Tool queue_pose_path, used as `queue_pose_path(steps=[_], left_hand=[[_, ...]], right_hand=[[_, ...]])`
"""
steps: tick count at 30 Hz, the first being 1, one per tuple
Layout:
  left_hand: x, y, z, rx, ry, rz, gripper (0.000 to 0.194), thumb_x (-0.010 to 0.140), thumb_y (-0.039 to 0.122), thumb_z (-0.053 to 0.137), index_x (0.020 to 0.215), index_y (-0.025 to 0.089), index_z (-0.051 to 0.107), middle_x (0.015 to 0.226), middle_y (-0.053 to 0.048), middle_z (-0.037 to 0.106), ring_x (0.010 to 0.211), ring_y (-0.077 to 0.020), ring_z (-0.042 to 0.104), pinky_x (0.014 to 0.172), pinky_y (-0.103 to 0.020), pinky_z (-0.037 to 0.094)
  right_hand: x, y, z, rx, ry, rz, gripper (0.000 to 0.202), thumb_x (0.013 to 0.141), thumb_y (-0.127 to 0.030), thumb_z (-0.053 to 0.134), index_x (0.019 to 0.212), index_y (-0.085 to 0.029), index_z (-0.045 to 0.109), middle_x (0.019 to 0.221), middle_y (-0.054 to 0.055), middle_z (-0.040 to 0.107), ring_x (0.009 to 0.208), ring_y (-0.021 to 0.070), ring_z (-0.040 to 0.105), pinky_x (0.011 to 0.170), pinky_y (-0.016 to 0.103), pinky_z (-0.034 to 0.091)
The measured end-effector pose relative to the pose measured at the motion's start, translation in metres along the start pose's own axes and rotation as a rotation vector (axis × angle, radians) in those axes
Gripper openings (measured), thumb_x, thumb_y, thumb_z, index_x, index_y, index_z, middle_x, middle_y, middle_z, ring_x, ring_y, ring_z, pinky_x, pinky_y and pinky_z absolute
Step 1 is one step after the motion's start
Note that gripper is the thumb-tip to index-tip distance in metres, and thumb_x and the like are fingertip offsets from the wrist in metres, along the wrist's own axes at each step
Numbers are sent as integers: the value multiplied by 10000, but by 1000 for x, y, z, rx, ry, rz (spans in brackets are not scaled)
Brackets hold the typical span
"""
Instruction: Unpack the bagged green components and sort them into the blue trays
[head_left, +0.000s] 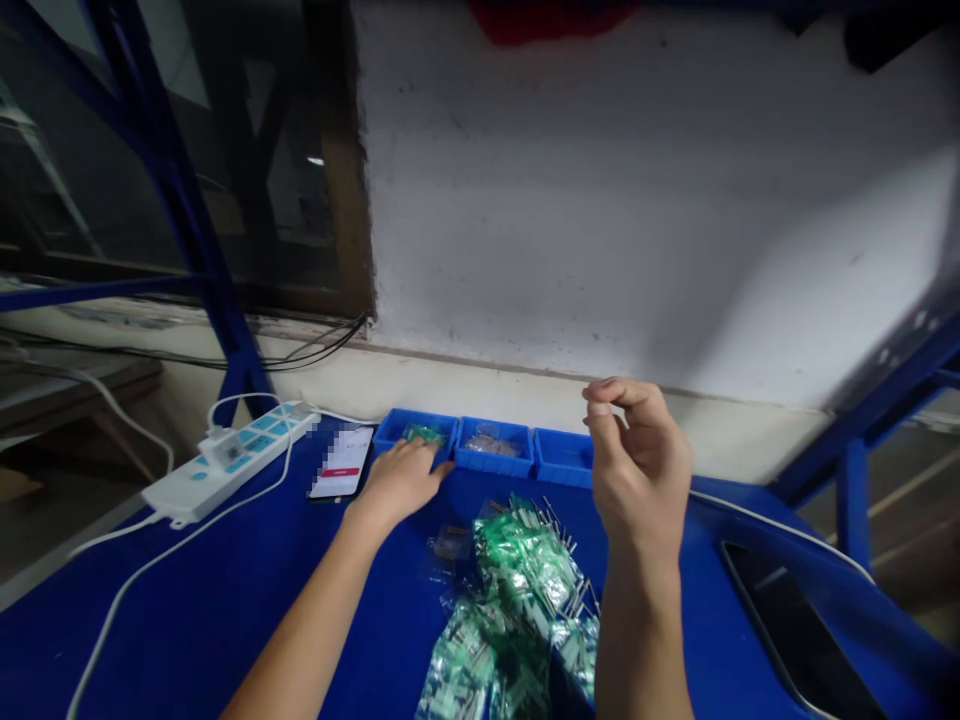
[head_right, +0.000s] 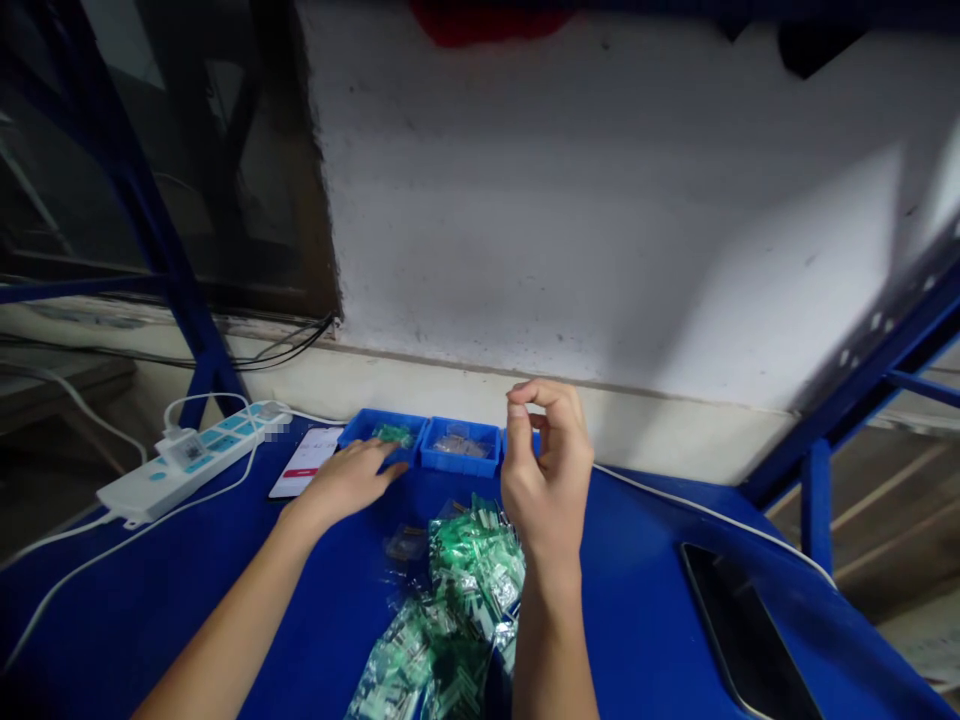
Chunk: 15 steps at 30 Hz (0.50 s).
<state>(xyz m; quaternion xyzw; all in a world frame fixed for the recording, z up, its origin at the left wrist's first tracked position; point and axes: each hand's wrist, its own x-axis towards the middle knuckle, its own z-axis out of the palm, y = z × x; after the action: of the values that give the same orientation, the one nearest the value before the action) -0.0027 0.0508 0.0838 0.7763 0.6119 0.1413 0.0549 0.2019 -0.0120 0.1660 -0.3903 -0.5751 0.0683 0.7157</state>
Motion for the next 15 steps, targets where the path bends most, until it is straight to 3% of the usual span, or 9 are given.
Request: queue_pose_path(steps=[5, 9, 12, 15], left_hand=[[-85, 27, 27, -199, -34, 153, 446, 881, 476, 368, 1262, 288, 505, 1251, -70, 560, 1183, -292, 469, 923, -485, 423], [-145, 26, 53, -246, -31, 120, 503, 859, 491, 426, 1338, 340, 404, 1415, -33, 409, 1311, -297, 333, 985, -507, 393], [-168, 17, 72, -223, -31, 138, 615, 824, 484, 498, 1392, 327, 322, 1461, -43, 337, 1342, -330, 274, 989, -524, 390], [-175, 12, 83, -210, 2, 97, 547, 850, 452, 465, 1372, 322, 365, 1439, -44, 375, 1322, -326, 321, 978, -522, 406]], right_hand=[[-2, -4, -3, 30, 100, -12, 44, 821, -197, 538, 778, -186, 537, 844, 24, 508, 801, 134, 538, 654, 267, 433], [-2, -10, -10, 15, 182, 10, 13, 819, -185, 528, 808, -192, 525, 830, 17, 524, 776, 129, 552, 650, 266, 436], [-4, -7, -21, 24, 145, 24, 169, 799, -159, 523, 962, -205, 513, 926, 31, 549, 834, 145, 564, 660, 271, 433], [-18, 18, -29, 26, 9, 21, 119, 761, -103, 468, 823, -203, 485, 930, 30, 538, 885, 162, 542, 699, 293, 421]])
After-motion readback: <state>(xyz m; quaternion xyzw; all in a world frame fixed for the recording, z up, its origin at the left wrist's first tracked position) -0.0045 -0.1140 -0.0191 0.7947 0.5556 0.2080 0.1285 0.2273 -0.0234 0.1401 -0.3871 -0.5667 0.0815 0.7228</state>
